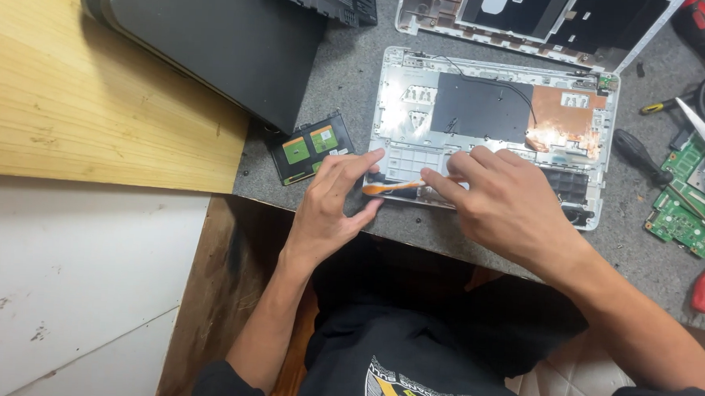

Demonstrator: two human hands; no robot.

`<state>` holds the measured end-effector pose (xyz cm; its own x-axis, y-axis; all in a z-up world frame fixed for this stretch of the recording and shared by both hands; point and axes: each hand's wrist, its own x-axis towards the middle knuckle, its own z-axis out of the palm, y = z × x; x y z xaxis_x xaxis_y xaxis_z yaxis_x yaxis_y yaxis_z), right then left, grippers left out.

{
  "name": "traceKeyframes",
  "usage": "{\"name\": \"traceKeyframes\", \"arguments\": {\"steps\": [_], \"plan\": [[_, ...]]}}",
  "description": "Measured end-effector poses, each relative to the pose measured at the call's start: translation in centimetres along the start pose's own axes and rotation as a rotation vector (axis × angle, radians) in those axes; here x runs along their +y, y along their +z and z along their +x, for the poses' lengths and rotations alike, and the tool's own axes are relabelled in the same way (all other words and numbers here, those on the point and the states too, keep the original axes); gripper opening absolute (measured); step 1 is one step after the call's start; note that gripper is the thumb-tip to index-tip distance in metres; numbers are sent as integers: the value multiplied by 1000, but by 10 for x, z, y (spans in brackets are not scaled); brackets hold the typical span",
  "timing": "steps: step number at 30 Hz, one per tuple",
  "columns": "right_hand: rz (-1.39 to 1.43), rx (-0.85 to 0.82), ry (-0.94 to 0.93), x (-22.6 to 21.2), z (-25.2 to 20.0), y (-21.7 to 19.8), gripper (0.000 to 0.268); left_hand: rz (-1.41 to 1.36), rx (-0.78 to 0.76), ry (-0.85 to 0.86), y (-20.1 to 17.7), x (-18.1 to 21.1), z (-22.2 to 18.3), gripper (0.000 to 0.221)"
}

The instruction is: Repairing a laptop by unscrewing components, cleaning the motherboard with a brush, and manipulating internal cables.

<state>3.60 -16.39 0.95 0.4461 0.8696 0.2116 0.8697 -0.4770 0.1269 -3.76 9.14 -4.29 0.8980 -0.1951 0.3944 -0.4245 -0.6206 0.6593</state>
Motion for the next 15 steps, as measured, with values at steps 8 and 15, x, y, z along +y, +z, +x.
{"name": "traceKeyframes", "arguments": {"steps": [8,15], "plan": [[133,-222,51,-23,-11,1,47,-49,-43,-81,-5,6,4,67],[29,-272,124,-77,-42,2,65,-39,-32,-62,-1,10,10,63]]}}
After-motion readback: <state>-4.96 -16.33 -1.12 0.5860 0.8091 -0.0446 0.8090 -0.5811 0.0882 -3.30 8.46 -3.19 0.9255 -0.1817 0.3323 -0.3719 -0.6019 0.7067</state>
